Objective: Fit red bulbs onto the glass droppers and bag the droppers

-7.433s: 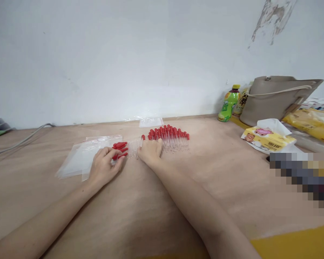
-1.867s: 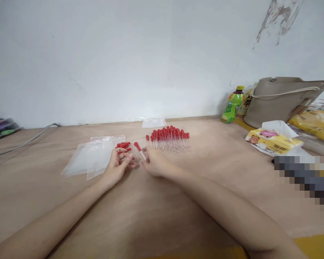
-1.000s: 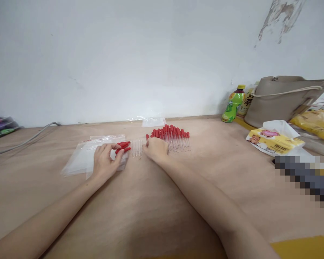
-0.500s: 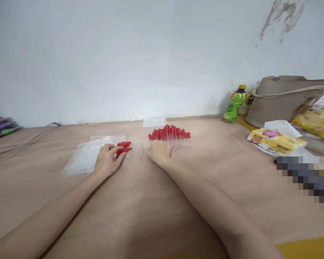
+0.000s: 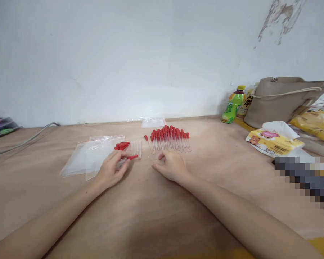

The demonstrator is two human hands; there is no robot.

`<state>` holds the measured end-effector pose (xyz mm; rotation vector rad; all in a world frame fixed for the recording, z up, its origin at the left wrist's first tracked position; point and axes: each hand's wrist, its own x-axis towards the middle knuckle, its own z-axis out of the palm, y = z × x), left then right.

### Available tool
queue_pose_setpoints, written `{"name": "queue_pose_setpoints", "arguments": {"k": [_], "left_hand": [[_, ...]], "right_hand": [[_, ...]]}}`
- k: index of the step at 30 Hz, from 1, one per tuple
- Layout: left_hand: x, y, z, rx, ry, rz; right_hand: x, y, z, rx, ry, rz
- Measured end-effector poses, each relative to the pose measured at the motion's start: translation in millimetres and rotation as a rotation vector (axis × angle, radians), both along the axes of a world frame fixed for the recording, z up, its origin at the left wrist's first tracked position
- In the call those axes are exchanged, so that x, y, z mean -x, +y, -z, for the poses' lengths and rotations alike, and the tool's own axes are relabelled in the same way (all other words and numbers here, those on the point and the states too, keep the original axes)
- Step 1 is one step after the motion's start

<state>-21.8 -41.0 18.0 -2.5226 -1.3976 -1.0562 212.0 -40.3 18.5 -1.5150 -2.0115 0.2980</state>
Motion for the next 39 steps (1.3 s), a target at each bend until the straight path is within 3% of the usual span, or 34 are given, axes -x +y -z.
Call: {"name": "queue_pose_setpoints", "arguments": {"k": [4,12,20,29,39], "left_hand": [[-12.4,-11.0,3.8,0.156,0.024,0.084],[-16.1,-2.6,8.9,0.179,-0.03,0.134],[-16.2,-5.0,8.5,0.2,-0.123,0.091],[-16.0,-5.6,8.9,0.171,-0.171,0.148],[-15.9,-10.1,9.9,0.191,-0.098,0.248]], "right_hand": [[2.9,-1.8,10.0,0.0,-0.002,-0.016],[0.9,-3.8,18.1,-0.03,0.023,-0.095],[4.7,-6.9,18.9,-0.02,0.273,-0.26],[3.4,-8.1,11.9,-0.042,0.178,-0.362],[-5.6,-0.9,8.0,-0.113,-0.068,-0.356]]}}
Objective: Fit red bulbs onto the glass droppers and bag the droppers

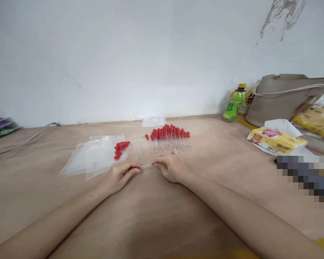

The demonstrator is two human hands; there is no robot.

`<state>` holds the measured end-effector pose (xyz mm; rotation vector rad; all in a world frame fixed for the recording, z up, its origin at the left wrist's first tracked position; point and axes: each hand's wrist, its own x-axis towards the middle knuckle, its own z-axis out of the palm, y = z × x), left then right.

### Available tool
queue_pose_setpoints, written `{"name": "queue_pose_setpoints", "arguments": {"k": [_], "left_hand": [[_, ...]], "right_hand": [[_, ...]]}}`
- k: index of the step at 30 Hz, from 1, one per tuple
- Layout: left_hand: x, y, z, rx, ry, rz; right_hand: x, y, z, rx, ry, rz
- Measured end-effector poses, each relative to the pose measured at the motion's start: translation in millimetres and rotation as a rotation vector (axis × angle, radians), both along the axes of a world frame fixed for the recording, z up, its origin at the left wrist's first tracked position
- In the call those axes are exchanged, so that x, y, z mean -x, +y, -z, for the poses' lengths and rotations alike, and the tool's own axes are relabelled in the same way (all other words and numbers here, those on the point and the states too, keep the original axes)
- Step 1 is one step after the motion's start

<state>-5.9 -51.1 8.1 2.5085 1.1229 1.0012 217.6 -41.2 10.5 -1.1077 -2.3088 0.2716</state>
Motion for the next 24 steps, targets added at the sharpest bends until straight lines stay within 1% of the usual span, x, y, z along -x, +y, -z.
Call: {"name": "queue_pose_setpoints", "arguments": {"k": [4,6,8,11,15,20,24], "left_hand": [[-3.3,-0.3,-0.3,-0.022,0.047,-0.036],[-4.2,0.9,-0.4,-0.023,0.031,-0.063],[-3.4,2.9,-0.3,-0.029,-0.006,-0.083],[0.0,5.7,0.0,-0.058,-0.045,-0.101],[2.5,6.0,1.2,-0.115,-0.065,-0.056],[-0.3,3.2,2.1,-0.228,-0.08,-0.008],[-1.9,-0.1,0.7,-0.238,-0.044,0.028]], "right_hand": [[2.3,-5.2,1.6,-0.235,-0.12,0.056],[4.0,-6.3,3.7,-0.306,-0.132,0.077],[4.1,-4.0,5.1,-0.324,-0.107,0.062],[-0.2,4.2,6.3,-0.338,-0.078,-0.003],[-7.4,12.0,7.5,-0.397,-0.117,-0.097],[-7.5,9.1,6.3,-0.444,-0.126,-0.098],[-6.2,5.4,4.6,-0.472,-0.15,-0.097]]}}
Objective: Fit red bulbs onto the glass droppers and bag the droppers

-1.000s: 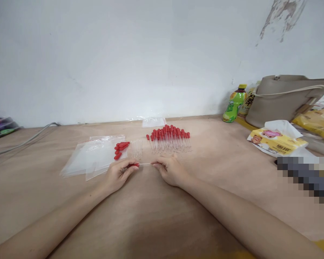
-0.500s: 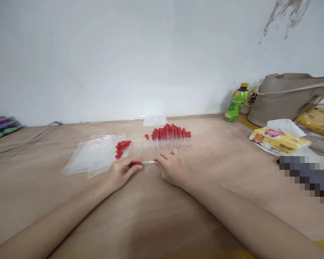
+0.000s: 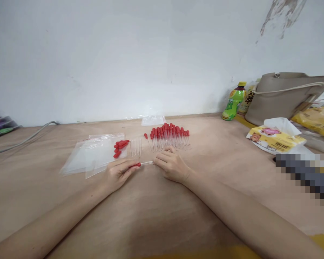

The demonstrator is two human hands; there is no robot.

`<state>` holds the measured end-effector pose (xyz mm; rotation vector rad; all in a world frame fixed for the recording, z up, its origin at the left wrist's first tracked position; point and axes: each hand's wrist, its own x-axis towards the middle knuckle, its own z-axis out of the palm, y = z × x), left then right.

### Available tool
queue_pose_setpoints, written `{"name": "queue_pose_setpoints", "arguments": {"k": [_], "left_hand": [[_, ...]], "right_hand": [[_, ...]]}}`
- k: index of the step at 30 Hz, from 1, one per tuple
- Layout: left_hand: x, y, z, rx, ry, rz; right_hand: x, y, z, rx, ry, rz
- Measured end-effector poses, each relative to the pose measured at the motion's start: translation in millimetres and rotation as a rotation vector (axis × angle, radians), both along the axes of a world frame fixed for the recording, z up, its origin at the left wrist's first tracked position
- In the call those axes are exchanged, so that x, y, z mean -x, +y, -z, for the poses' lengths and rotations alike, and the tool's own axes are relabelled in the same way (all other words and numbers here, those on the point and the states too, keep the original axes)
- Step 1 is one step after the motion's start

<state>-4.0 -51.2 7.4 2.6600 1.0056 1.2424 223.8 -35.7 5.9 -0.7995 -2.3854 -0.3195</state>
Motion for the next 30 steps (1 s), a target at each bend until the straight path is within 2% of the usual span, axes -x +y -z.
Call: {"name": "queue_pose_setpoints", "arguments": {"k": [11,24,30], "left_hand": [[-1.6,-2.7,1.0,0.043,0.056,0.06],[-2.2,-1.2,2.2,0.002,0.093,0.084],[-0.8,6.3,2.9,0.024,0.034,0.031]], "right_hand": [[8.6,-3.1,2.5,-0.217,0.099,-0.071],[14.3,-3.8,4.6,-0.034,0.09,-0.059],[14.1,-1.5,-6.2,0.044,0.014,-0.002]]}}
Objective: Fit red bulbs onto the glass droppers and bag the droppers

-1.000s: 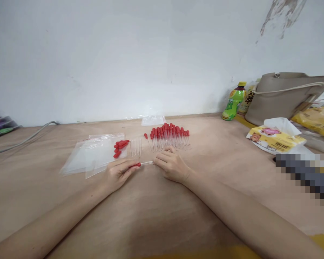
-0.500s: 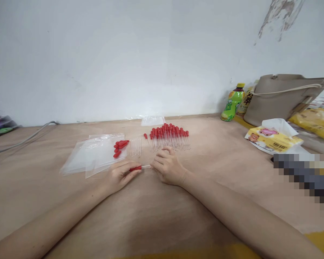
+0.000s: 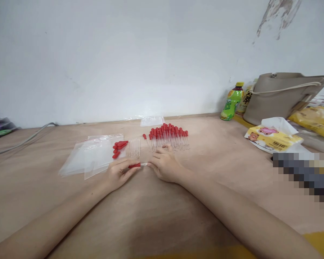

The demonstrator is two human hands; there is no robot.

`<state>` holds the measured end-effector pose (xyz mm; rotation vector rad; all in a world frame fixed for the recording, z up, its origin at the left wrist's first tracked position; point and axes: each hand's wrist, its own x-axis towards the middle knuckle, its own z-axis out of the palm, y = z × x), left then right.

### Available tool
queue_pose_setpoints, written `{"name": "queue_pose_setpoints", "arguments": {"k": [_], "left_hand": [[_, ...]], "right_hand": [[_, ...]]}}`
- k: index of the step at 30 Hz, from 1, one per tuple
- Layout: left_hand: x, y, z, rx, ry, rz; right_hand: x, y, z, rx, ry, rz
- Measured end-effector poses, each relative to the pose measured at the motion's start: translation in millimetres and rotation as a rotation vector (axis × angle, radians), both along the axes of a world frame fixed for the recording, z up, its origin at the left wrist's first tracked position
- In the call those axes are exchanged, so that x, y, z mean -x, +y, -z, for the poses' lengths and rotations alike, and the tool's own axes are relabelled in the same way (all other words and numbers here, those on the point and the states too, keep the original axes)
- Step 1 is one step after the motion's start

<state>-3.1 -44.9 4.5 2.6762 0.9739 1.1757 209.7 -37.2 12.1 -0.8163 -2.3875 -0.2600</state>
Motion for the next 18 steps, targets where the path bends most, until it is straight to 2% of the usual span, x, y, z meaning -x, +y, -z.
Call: {"name": "queue_pose_setpoints", "arguments": {"k": [3,5,8,10,12,18], "left_hand": [[4.4,4.2,-0.3,0.01,0.007,-0.09],[7.7,5.8,-0.9,0.041,0.021,-0.204],[10.1,6.2,-2.6,0.164,0.075,-0.31],[9.6,5.8,-4.2,0.242,0.139,-0.289],[8.2,5.3,-5.8,0.273,0.187,-0.254],[7.0,5.0,-6.4,0.274,0.201,-0.255]], "right_hand": [[-4.4,1.8,-6.4,-0.017,-0.113,0.045],[-7.3,3.9,-10.0,0.017,-0.134,0.115],[-7.7,11.0,-15.4,0.197,0.004,0.298],[-2.9,19.3,-18.4,0.352,0.13,0.428],[6.2,30.3,-19.8,0.439,0.204,0.531],[44.9,65.3,-15.1,0.42,0.167,0.717]]}}
